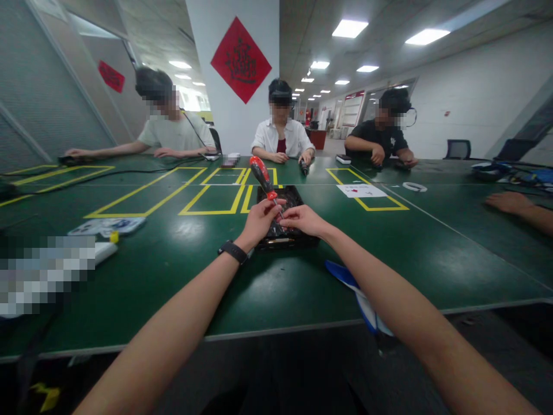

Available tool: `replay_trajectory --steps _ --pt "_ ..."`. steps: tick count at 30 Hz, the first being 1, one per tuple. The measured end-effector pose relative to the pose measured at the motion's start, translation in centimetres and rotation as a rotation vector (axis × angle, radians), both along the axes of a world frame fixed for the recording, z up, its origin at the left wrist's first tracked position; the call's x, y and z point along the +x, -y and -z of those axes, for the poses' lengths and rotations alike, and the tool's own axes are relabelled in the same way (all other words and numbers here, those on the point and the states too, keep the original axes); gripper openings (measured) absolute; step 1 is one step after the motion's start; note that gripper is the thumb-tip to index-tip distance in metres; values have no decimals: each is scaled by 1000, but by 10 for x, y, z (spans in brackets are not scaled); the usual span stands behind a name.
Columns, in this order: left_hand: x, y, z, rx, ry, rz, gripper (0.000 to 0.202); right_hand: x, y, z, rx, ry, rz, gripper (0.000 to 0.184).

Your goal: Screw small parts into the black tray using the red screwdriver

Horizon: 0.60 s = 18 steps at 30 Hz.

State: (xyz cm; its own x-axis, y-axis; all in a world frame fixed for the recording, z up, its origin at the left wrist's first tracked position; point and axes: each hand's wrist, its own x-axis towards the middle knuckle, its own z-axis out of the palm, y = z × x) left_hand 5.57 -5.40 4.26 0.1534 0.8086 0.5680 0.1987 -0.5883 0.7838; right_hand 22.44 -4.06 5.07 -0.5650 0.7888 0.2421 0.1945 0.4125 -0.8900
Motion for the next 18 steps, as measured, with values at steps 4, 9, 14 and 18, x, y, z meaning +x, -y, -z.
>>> replay_trajectory --steps 4,9,14,18 --pt "0 0 -1 -30 8 -18 36 4 0 -3 -63 19 -84 30" --pt "2 2 -2 -46 36 22 38 5 0 -3 -49 -32 -108 24" --pt "2 1 -1 -45 88 14 33 -1 1 2 -90 -96 -41 22" --pt "2 0 0 -31 100 4 31 -4 1 4 -78 -99 1 23"
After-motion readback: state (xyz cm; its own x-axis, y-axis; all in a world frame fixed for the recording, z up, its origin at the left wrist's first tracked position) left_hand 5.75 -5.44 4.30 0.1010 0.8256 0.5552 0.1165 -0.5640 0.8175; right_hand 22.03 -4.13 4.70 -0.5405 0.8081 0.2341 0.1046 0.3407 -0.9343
